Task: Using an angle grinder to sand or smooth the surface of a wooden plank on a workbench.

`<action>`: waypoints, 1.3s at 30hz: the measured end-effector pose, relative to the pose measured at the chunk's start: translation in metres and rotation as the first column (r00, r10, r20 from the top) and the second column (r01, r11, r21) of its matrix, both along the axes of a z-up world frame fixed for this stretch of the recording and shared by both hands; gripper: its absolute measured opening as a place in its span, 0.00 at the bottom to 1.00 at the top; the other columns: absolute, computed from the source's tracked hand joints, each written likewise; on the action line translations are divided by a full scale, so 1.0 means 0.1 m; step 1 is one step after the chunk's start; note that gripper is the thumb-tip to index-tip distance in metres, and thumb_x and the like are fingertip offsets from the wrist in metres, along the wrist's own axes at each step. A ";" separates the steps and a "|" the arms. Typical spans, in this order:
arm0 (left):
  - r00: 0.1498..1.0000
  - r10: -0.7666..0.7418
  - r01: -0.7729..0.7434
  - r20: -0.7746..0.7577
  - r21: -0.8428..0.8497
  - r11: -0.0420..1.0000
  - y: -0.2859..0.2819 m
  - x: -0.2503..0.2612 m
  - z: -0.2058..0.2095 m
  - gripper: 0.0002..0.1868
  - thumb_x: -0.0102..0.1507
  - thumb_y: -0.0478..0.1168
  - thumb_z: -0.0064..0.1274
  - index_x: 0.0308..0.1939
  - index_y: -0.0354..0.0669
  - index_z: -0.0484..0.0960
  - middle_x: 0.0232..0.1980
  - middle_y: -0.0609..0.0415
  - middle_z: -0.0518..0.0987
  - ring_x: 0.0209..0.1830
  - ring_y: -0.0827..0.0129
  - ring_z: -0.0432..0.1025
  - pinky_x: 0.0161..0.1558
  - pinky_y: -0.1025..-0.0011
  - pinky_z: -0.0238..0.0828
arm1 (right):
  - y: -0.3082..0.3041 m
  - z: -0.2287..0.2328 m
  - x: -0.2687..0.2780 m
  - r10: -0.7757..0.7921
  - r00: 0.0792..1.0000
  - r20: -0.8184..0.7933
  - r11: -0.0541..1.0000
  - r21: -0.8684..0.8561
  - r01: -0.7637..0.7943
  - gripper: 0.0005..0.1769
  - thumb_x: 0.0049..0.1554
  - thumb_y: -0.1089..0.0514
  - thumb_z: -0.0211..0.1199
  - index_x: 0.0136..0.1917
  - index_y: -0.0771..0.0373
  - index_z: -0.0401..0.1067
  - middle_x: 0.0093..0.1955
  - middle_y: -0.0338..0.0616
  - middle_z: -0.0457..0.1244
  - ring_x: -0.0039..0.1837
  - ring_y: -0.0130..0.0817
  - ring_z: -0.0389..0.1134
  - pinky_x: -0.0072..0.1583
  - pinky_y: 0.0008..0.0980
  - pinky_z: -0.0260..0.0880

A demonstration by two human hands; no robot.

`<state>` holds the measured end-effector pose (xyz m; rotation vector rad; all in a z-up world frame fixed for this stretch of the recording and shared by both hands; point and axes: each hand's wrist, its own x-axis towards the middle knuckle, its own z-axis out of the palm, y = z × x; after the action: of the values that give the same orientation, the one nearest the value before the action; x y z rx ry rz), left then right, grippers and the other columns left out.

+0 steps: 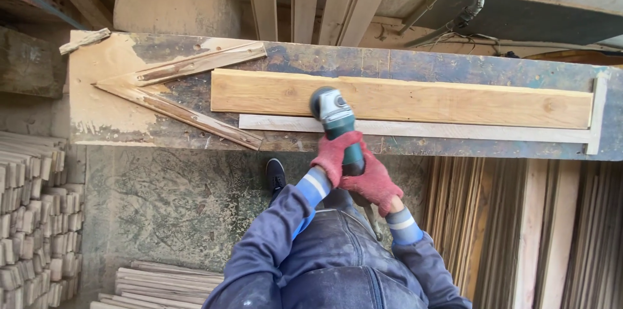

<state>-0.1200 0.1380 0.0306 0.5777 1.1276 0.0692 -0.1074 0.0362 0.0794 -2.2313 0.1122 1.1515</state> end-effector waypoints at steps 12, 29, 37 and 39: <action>0.985 -0.106 0.123 0.134 -0.124 0.985 -0.70 0.34 -0.14 0.23 0.43 0.32 0.73 0.41 0.38 0.82 0.25 0.45 0.81 0.25 0.57 0.80 0.32 0.59 0.83 | -0.72 -0.10 0.17 -0.162 0.982 0.100 0.987 0.026 0.160 0.38 0.29 0.56 0.83 0.54 0.55 0.74 0.40 0.50 0.67 0.46 0.45 0.70 0.49 0.43 0.72; 0.982 0.183 -0.180 -0.045 0.055 0.982 0.54 -0.37 -0.02 0.30 0.39 0.36 0.76 0.44 0.39 0.82 0.29 0.46 0.82 0.31 0.58 0.82 0.37 0.59 0.81 | 0.64 -0.10 -0.16 0.287 0.956 0.058 0.958 -0.009 -0.287 0.46 0.27 0.47 0.85 0.59 0.48 0.73 0.52 0.46 0.70 0.61 0.46 0.71 0.63 0.45 0.70; 0.958 0.279 -0.274 -0.073 0.067 0.959 1.20 -0.60 -0.19 0.29 0.37 0.39 0.76 0.42 0.41 0.84 0.28 0.49 0.80 0.32 0.61 0.81 0.38 0.59 0.80 | 1.35 -0.13 -0.31 0.402 0.912 0.077 0.912 0.061 -0.407 0.50 0.27 0.45 0.85 0.64 0.50 0.71 0.56 0.49 0.70 0.65 0.48 0.69 0.67 0.46 0.68; 0.957 0.277 -0.271 -0.089 0.080 0.959 1.34 -0.62 -0.34 0.29 0.39 0.42 0.76 0.42 0.43 0.83 0.28 0.48 0.80 0.32 0.59 0.82 0.37 0.58 0.80 | 1.46 -0.20 -0.33 0.440 0.894 0.082 0.895 0.043 -0.444 0.54 0.27 0.42 0.85 0.66 0.49 0.69 0.60 0.49 0.69 0.68 0.49 0.67 0.70 0.47 0.66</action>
<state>-0.1822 0.2717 -0.0038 0.4849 1.3013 0.3226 -0.1406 0.1819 0.0593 -2.3040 -0.4807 1.2828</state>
